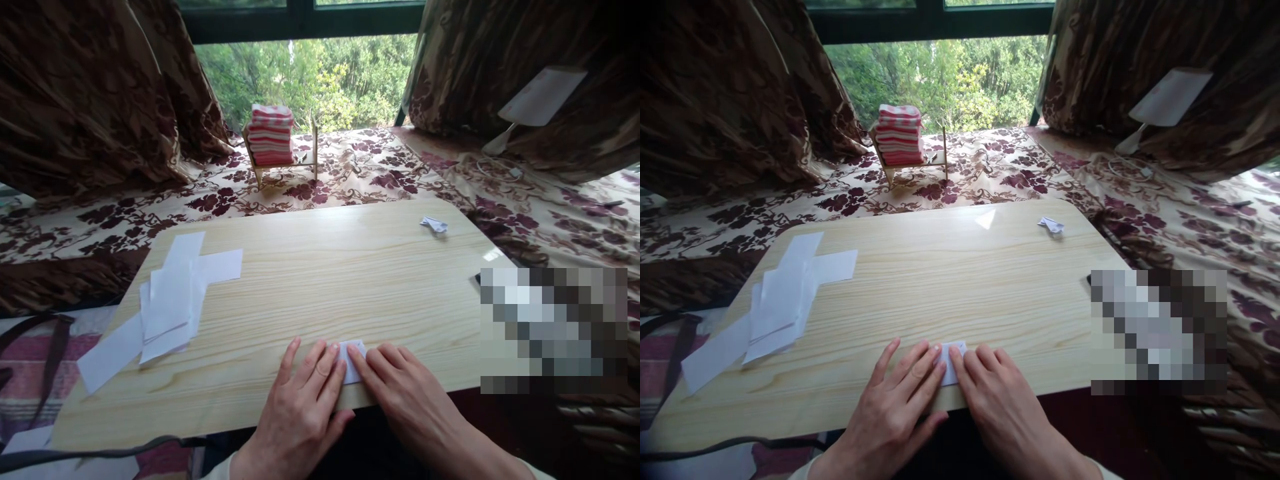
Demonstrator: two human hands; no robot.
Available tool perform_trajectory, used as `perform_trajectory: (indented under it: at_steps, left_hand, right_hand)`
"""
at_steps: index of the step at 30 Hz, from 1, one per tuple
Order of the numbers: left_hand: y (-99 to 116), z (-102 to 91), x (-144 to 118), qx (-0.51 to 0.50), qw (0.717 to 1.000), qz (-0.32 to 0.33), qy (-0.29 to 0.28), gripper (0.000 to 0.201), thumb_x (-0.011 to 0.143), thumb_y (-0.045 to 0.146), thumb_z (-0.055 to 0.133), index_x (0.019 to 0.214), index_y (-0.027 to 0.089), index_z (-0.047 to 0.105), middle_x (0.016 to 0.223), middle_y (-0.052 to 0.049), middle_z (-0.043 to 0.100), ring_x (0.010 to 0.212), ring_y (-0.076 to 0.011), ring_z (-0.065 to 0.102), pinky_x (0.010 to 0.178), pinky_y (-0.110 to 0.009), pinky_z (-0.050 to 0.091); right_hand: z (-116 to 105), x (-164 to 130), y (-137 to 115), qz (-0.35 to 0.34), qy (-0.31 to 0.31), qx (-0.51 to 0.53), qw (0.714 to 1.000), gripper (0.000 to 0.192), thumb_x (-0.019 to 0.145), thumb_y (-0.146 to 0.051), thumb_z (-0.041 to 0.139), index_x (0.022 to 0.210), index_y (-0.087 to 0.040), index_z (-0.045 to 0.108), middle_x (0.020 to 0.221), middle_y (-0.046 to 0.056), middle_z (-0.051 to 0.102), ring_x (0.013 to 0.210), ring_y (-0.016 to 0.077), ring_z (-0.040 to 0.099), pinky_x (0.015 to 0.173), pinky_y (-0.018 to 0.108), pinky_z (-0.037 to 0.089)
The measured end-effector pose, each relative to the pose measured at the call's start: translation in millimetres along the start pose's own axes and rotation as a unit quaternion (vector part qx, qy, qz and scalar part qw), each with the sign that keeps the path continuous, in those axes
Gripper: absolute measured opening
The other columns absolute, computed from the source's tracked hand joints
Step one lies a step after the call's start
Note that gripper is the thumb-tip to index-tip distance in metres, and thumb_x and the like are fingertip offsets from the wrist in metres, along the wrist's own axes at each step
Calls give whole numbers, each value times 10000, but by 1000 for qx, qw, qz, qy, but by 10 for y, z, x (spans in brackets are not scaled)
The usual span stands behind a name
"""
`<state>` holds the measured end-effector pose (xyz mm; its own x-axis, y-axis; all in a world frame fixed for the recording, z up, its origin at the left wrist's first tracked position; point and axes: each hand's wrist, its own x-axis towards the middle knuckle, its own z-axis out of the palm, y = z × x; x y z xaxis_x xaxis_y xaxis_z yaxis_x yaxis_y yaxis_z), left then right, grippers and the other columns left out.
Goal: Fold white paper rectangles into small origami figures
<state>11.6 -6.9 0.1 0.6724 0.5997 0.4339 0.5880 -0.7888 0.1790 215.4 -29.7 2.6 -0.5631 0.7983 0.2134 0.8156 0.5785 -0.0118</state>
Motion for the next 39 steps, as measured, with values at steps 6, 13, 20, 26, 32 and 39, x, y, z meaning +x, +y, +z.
perform_trajectory:
  at_steps: [6,13,20,26,32,39]
  left_hand:
    - [12,65,-14,-11,1000,-15,20,401,881,365,603,1213,140,619,1278,-89,633,1235,-230,516,1184,-456,130]
    - [25,30,3,-24,999,-27,20,428,905,389,567,1242,126,599,1270,-88,639,1211,-228,524,1182,-428,110]
    - [40,35,-27,-10,999,-34,30,385,893,398,587,1193,161,633,1267,-86,642,1212,-251,531,1161,-467,177]
    - [56,24,-106,-3,999,-33,28,376,911,361,555,1210,140,616,1291,-111,624,1249,-281,504,1134,-498,216]
    - [-20,-163,-92,-85,996,-42,0,253,923,278,519,1132,205,642,1212,-81,665,1189,-256,545,1058,-494,338]
    - [25,-183,59,-116,968,-208,84,112,866,185,544,900,205,649,1000,-68,643,1005,-245,559,929,-479,417]
  right_hand:
    - [-19,149,62,-8,-15,-51,999,484,711,-12,557,1194,-14,539,899,125,667,750,248,548,638,371,439]
    - [-132,289,68,-32,-10,-26,999,419,700,-107,667,1111,-46,611,829,75,660,719,228,537,625,357,439]
    - [-65,128,103,-38,-31,-27,998,467,699,-30,623,1163,-18,574,884,98,663,749,235,549,648,358,466]
    - [-169,46,394,41,-52,-1,998,419,770,-11,519,1176,-98,580,865,81,658,783,225,587,674,346,499]
    - [-271,249,227,106,-42,149,982,268,848,-212,637,1113,-175,609,987,79,635,931,233,584,790,370,517]
    - [-246,395,48,116,-76,159,977,147,773,-144,713,874,-171,610,885,54,604,856,229,563,750,375,497]
